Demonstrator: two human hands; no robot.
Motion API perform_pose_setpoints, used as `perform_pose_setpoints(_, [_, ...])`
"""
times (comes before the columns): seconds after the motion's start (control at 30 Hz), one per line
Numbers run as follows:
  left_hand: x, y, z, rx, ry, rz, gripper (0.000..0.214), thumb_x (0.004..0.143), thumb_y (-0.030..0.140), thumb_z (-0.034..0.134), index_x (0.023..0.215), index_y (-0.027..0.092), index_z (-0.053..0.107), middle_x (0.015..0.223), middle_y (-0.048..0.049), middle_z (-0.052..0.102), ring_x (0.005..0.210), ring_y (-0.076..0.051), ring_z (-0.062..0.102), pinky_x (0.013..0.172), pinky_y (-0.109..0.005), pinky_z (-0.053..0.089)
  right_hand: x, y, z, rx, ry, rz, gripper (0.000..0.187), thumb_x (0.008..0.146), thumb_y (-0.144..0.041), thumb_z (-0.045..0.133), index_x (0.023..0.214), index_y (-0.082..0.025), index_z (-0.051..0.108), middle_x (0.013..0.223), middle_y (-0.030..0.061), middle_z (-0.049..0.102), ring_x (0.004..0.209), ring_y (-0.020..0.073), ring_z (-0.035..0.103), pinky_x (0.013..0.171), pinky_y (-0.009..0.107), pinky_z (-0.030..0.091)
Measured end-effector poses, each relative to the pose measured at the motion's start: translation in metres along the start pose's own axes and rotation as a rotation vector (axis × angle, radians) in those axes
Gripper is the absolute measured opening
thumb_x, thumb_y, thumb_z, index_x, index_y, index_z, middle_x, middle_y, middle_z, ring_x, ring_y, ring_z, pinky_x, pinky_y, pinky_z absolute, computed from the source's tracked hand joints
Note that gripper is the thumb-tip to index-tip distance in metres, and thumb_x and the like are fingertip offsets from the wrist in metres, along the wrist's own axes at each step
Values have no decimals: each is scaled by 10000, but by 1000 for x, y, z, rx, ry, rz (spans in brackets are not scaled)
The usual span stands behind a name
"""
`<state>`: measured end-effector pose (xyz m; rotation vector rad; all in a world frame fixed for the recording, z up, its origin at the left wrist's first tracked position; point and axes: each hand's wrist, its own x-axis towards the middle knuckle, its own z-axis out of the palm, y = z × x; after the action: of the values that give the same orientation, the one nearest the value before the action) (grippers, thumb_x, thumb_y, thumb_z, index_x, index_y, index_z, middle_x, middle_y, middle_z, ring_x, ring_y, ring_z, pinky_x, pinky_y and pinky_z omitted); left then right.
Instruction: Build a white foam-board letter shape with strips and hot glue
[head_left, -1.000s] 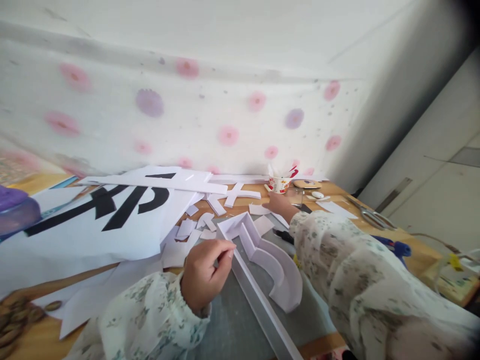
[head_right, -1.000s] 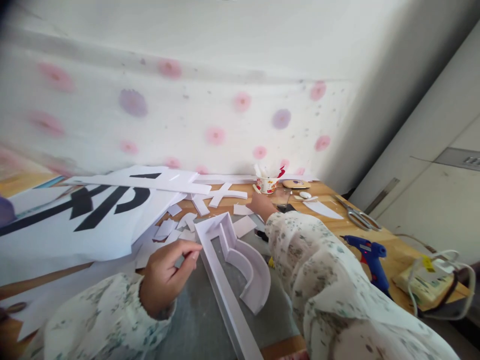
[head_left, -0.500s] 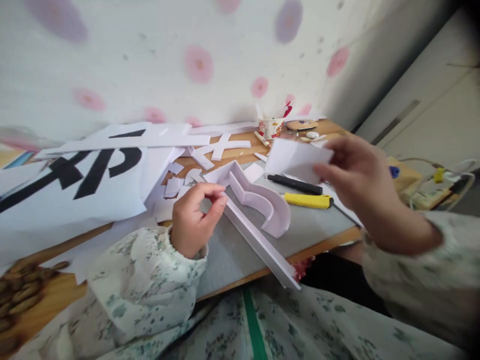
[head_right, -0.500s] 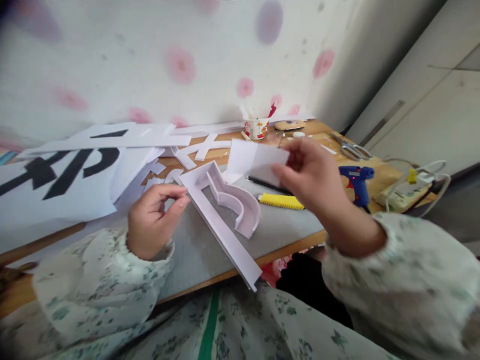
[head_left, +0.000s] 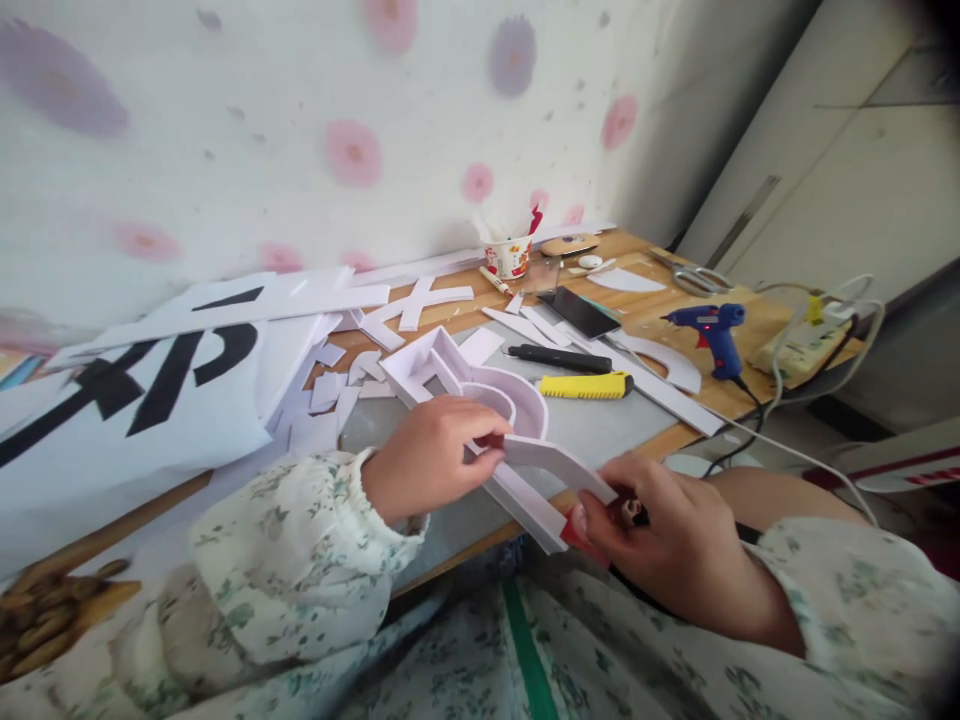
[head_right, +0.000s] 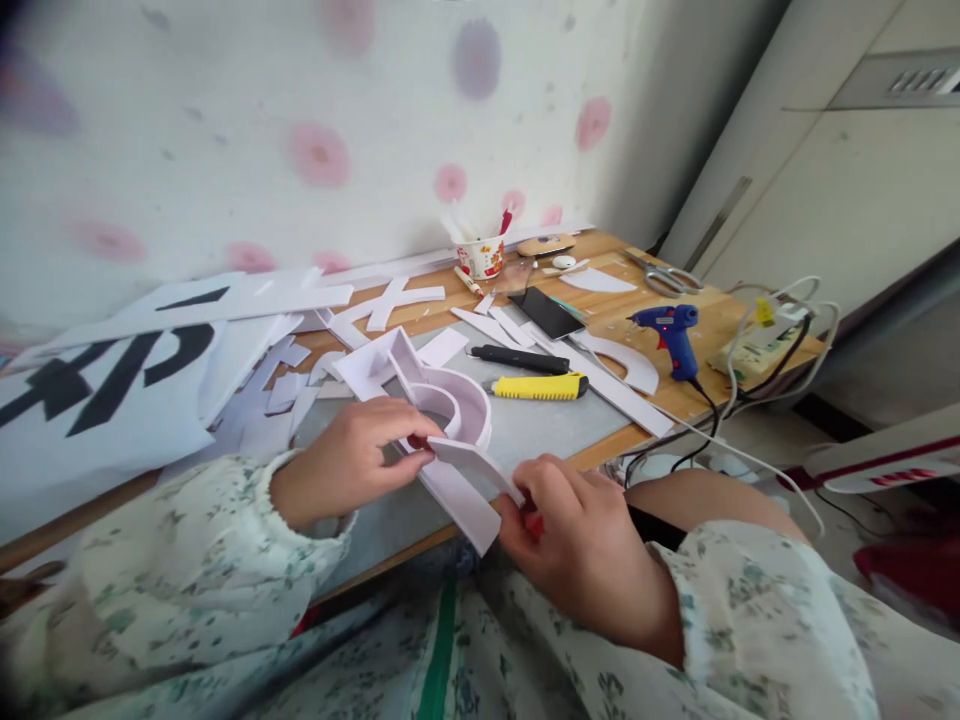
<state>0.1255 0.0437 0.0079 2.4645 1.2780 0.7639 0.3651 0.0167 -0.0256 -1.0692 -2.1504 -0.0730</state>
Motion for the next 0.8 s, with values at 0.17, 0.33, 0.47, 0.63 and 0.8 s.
perform_pose_setpoints(0.17, [-2,-3,3,105,-95,-82,50,838,202,638,841,202,688,757,3,709,729,-167,632,691,-286,448,-7,-3,10,17,-62,21,130,811,-206,562,732,-229,462,548,-64,521,442,110,514,486,245,353])
perform_pose_setpoints(0.33, [-1,-2,9,234,-191,-131,109,887,227,592,864,209,697,795,-15,717,809,-210,641,726,-319,444,-11,-5,18,93,-227,-22,157,853,-191,516,701,-215,488,593,-39,548,499,120,522,512,259,329])
perform_pose_setpoints(0.47, [2,1,12,295,-234,-159,204,931,262,526,852,196,702,771,-28,709,798,-229,633,739,-355,437,-10,0,20,112,-274,-1,158,851,-199,531,701,-208,480,592,-48,526,490,106,499,524,247,333])
perform_pose_setpoints(0.63, [5,0,13,345,-259,-178,226,935,277,523,814,192,694,740,-26,702,761,-224,624,748,-359,426,-6,6,22,165,-301,34,173,848,-216,568,716,-205,456,610,-54,515,496,92,482,505,226,339])
perform_pose_setpoints(0.8, [6,-1,14,378,-237,-134,226,929,274,535,756,188,654,692,-9,678,705,-199,598,779,-360,421,-6,8,22,194,-317,53,198,842,-216,580,705,-208,437,605,-59,496,488,87,472,487,216,334])
